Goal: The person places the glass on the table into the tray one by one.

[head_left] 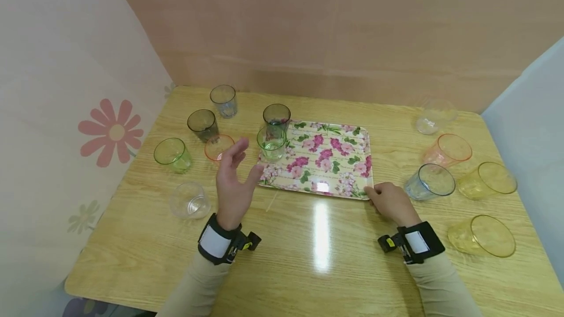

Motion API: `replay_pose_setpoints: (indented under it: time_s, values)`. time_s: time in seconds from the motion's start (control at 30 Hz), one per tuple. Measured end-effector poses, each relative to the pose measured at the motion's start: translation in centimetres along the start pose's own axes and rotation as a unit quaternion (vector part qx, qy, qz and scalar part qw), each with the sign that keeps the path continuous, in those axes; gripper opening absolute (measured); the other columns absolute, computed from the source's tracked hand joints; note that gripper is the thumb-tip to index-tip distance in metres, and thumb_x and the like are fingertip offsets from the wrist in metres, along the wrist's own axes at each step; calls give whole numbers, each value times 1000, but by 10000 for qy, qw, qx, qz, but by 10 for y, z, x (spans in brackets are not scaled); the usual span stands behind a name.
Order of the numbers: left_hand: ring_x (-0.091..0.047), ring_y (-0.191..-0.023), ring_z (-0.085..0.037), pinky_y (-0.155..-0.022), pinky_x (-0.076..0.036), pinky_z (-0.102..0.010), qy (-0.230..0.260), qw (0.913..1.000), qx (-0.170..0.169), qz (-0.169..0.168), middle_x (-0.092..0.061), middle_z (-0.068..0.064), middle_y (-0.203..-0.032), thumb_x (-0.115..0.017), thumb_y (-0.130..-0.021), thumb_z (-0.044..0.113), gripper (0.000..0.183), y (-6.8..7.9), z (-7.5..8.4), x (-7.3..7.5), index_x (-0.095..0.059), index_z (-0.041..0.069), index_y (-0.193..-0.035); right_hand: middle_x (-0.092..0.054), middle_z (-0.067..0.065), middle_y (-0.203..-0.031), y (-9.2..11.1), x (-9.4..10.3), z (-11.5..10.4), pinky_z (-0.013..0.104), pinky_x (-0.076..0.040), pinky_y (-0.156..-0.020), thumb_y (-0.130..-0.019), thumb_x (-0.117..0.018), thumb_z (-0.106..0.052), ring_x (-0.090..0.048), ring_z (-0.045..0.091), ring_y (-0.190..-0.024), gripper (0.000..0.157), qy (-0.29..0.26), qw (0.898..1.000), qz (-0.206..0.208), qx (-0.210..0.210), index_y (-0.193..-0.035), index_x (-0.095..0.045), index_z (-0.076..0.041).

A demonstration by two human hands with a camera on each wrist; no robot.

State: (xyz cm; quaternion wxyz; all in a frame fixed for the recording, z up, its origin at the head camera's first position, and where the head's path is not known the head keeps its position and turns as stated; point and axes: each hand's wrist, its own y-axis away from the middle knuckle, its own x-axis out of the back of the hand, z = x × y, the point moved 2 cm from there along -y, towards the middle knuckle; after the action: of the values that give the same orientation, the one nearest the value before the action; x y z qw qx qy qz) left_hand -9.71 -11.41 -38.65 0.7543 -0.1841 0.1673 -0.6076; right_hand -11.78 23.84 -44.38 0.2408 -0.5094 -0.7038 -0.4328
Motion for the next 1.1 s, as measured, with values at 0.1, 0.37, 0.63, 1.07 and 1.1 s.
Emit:
replay_pose_setpoints:
  time_s: [0.1,0.37,0.63,1.07,1.1]
  values:
    - [-52,-128,-26,-111,-37,-39,-237,9987,-442,99,-59,-16,-133,-73,-91,2,47,-3,10,19,-54,-14,-131,-51,1,-56,0,0,0,33,-34,-53,-108,-48,-30,-46,18,-52,48,18,10000,20,-18,-68,-63,-9]
    - [-54,-125,-22,-105,-37,-32,-718,9923,-547,845,-64,-2,-129,-71,-87,-7,42,5,19,84,-58,-16,-126,-50,1,-54,0,-4,-6,32,-34,-53,-107,-50,-29,-44,18,-50,48,16,9999,104,82,-64,-58,-9]
    - [-25,-149,-28,-121,-8,-39,-331,9888,-75,1452,-36,-15,-159,-78,-83,2,84,25,12,134,-34,-4,-155,-50,0,-55,0,-4,-6,32,-33,-52,-108,-49,-31,-44,18,-50,49,-85,9999,96,34,-65,-58,-9]
    - [-1,-156,-26,-125,-5,-34,1120,9643,2126,1117,0,-16,-170,-74,-94,9,101,57,-19,153,-3,16,-165,-51,0,-56,-1,-3,-2,32,-35,-53,-107,-50,-28,-46,18,-51,46,-118,9998,81,-139,-65,-59,-10]
    - [0,-156,-25,-124,-9,-32,1040,9632,2265,1008,2,-16,-170,-72,-94,8,102,59,-22,153,0,17,-165,-51,1,-56,-1,-3,-1,32,-35,-53,-107,-50,-28,-46,18,-51,46,-134,9998,85,-150,-65,-59,-10]
